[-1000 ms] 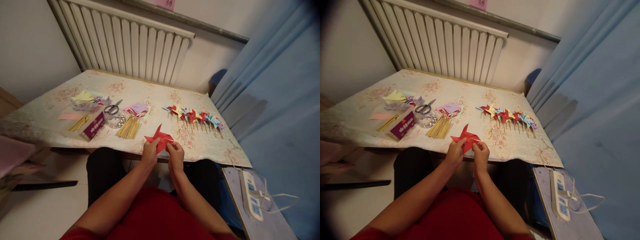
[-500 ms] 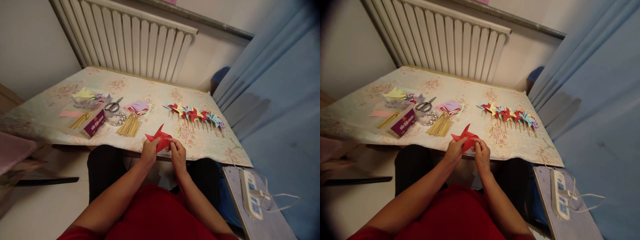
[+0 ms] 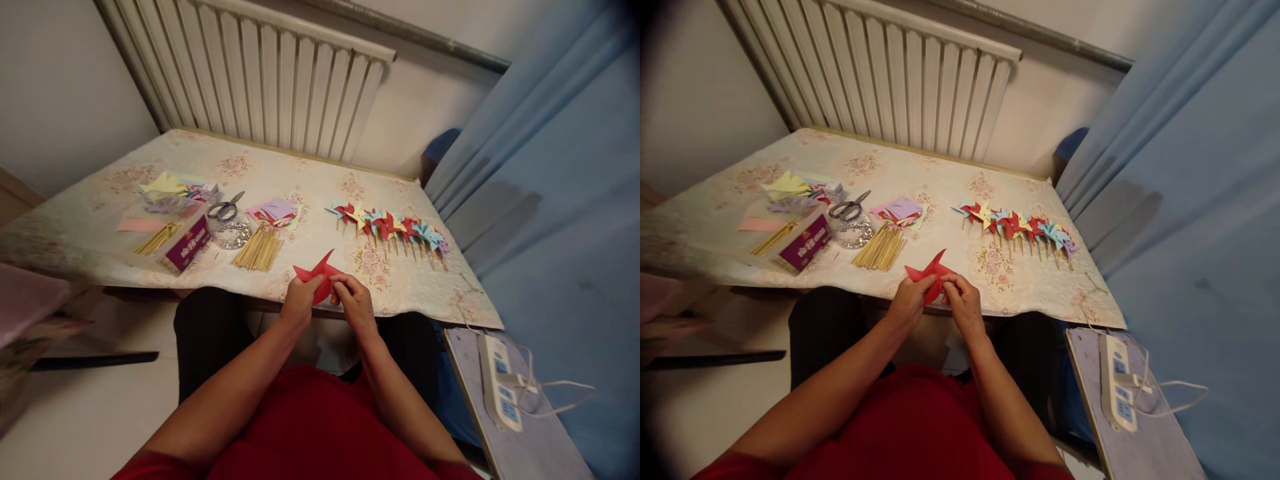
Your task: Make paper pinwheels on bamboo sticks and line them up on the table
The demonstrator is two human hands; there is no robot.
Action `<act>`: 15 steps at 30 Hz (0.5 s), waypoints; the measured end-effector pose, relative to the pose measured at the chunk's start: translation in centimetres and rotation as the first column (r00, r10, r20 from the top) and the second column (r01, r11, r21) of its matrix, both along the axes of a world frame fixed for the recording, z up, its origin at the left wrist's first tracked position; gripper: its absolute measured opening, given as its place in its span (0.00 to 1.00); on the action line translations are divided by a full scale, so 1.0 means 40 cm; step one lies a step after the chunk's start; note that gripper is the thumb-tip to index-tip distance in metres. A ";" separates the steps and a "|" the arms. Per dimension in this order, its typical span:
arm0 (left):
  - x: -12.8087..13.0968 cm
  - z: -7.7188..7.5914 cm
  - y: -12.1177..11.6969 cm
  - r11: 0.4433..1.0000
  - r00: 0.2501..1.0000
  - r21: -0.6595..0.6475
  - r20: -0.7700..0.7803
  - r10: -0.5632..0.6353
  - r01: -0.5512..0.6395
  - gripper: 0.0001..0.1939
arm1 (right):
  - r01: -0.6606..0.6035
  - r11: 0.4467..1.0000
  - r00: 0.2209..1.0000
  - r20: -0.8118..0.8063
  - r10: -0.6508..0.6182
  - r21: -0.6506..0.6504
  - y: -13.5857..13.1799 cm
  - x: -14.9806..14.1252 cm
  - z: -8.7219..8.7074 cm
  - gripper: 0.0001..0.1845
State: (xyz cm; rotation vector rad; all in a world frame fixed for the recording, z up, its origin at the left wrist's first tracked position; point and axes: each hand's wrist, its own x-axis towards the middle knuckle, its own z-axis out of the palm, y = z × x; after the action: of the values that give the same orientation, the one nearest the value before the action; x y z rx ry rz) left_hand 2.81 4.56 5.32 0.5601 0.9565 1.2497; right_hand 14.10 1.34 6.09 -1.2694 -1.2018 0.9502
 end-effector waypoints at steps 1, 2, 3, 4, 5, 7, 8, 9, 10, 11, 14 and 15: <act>0.001 0.001 -0.001 1.000 1.000 0.004 -0.005 -0.003 0.003 0.09 | 0.019 1.000 1.000 -0.002 -0.019 -0.010 0.002 -0.003 -0.001 0.10; 0.002 0.002 -0.001 1.000 1.000 0.013 -0.013 -0.007 0.007 0.09 | 0.046 0.999 0.999 -0.007 -0.046 -0.026 0.003 -0.006 -0.001 0.09; 0.002 0.003 -0.001 1.000 1.000 0.022 -0.020 -0.012 0.012 0.08 | 0.076 0.996 0.997 -0.015 -0.077 -0.046 0.005 -0.009 -0.001 0.09; 0.003 0.003 -0.002 1.000 1.000 0.022 -0.023 -0.015 0.016 0.08 | 0.104 0.992 0.994 -0.023 -0.106 -0.068 0.006 -0.013 0.000 0.08; 0.003 0.004 -0.002 1.000 1.000 0.019 -0.025 -0.016 0.017 0.07 | 0.125 0.988 0.991 -0.026 -0.128 -0.087 0.006 -0.016 0.001 0.08; 0.004 0.007 -0.002 1.000 0.999 0.008 -0.032 -0.010 0.010 0.07 | 0.142 0.985 0.990 -0.013 -0.144 -0.103 0.007 -0.021 0.005 0.08; 0.004 0.009 -0.002 1.000 0.999 0.006 -0.036 -0.007 0.007 0.07 | 0.141 0.985 0.990 -0.001 -0.142 -0.101 0.007 -0.023 0.007 0.09; 0.004 0.010 -0.002 1.000 0.999 0.008 -0.038 -0.007 0.007 0.07 | 0.142 0.985 0.990 0.011 -0.141 -0.097 0.007 -0.024 0.009 0.10; 0.004 0.012 -0.003 1.000 0.999 0.012 -0.038 -0.009 0.009 0.07 | 0.146 0.984 0.989 0.019 -0.145 -0.097 0.007 -0.024 0.010 0.11; 0.004 0.012 -0.003 1.000 0.999 0.017 -0.038 -0.014 0.014 0.07 | 0.154 0.983 0.988 0.023 -0.152 -0.101 0.007 -0.025 0.012 0.12; 0.004 0.008 -0.003 1.000 0.999 0.019 -0.045 -0.024 0.025 0.07 | 0.181 0.976 0.983 0.036 -0.178 -0.120 0.006 -0.027 0.017 0.10; 0.004 0.005 -0.003 0.999 0.998 0.020 -0.049 -0.026 0.027 0.07 | 0.190 0.974 0.982 0.044 -0.186 -0.120 0.006 -0.028 0.019 0.10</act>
State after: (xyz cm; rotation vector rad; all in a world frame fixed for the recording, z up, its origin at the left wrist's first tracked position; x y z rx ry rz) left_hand 2.99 4.44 5.53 0.6199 0.9745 1.2277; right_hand 13.00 1.58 6.86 -1.4749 -1.0394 0.8776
